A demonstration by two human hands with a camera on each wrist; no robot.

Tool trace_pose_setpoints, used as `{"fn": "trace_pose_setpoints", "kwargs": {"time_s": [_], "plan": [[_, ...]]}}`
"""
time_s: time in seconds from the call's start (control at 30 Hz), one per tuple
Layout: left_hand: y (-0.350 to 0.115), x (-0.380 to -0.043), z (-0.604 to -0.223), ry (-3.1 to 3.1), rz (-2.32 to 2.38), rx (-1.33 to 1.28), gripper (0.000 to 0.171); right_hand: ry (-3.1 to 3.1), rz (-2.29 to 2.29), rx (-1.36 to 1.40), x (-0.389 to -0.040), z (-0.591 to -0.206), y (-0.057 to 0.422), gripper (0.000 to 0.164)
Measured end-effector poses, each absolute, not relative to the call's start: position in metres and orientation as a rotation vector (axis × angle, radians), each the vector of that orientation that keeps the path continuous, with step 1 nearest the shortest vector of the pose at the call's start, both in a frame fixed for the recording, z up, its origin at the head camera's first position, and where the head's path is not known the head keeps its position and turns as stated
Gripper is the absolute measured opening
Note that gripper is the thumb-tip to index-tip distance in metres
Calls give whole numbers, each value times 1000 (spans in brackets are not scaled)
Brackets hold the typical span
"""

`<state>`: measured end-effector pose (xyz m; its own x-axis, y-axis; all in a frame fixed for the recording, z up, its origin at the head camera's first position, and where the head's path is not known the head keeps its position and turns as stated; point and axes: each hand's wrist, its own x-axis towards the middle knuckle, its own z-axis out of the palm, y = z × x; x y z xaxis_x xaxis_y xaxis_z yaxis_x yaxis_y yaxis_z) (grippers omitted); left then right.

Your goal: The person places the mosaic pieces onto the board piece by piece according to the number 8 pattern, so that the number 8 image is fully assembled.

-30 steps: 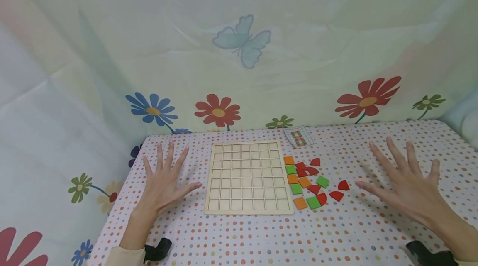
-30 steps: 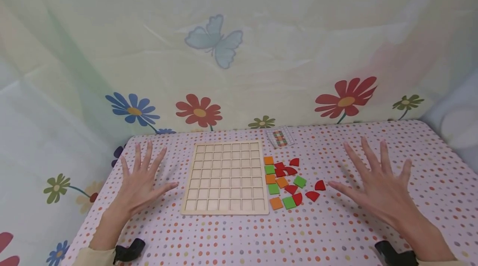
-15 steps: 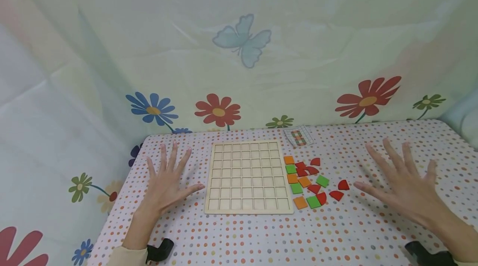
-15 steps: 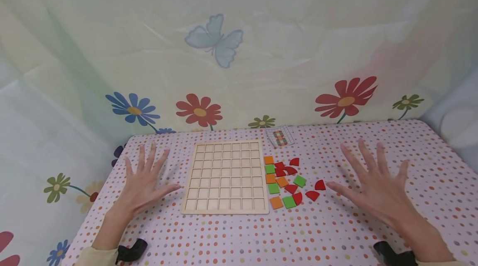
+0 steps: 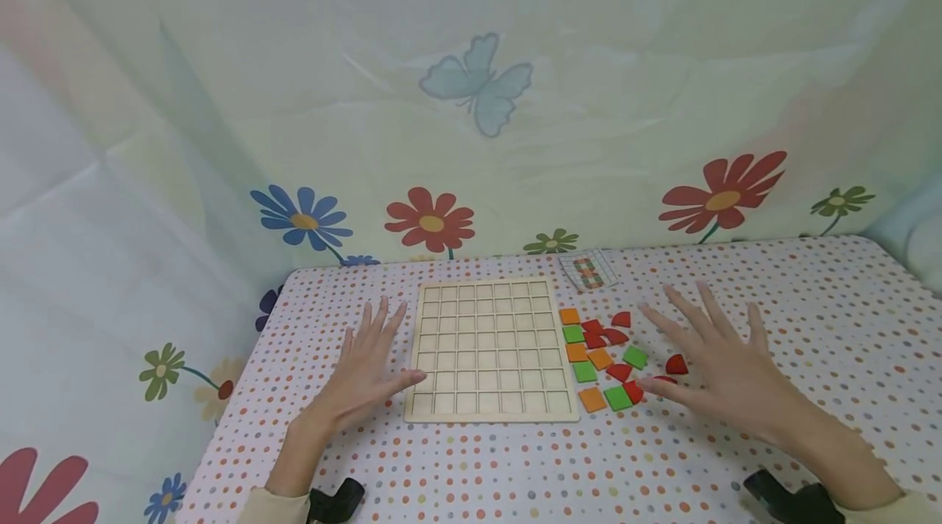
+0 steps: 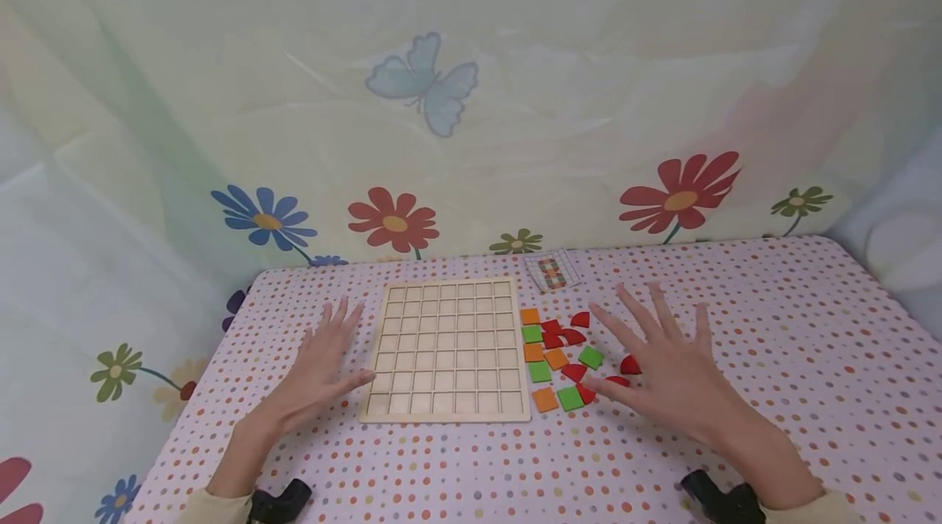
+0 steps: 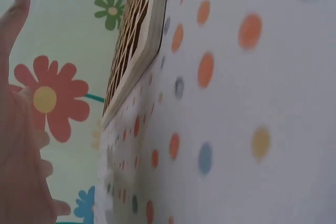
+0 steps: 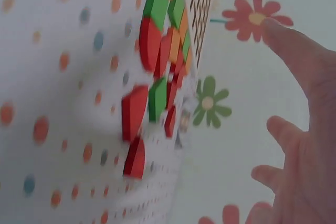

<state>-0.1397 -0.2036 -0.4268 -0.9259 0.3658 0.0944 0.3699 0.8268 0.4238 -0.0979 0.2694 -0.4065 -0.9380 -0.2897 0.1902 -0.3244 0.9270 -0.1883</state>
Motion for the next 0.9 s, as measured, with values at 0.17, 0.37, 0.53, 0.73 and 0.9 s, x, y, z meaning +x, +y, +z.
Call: {"fn": "trace_pose_setpoints", "kwargs": {"time_s": [0.17, 0.37, 0.53, 0.73, 0.9], "plan": [[-197, -138, -431, -3025, -833, -685, 97, -2995, 434, 593, -101, -404, 249, 94], [-199, -141, -440, -3085, -719, -715, 98, -3051, 540, 718, -103, -405, 240, 83], [-203, -143, -447, -3132, -565, -732, 100, -3042, 527, 748, -103, -404, 241, 67], [-207, -145, -452, -3145, -450, -727, 104, -2986, 579, 809, -108, -404, 244, 38], [-208, -147, -454, -3148, -439, -749, 105, -3040, 711, 895, -113, -408, 248, 33]]}}
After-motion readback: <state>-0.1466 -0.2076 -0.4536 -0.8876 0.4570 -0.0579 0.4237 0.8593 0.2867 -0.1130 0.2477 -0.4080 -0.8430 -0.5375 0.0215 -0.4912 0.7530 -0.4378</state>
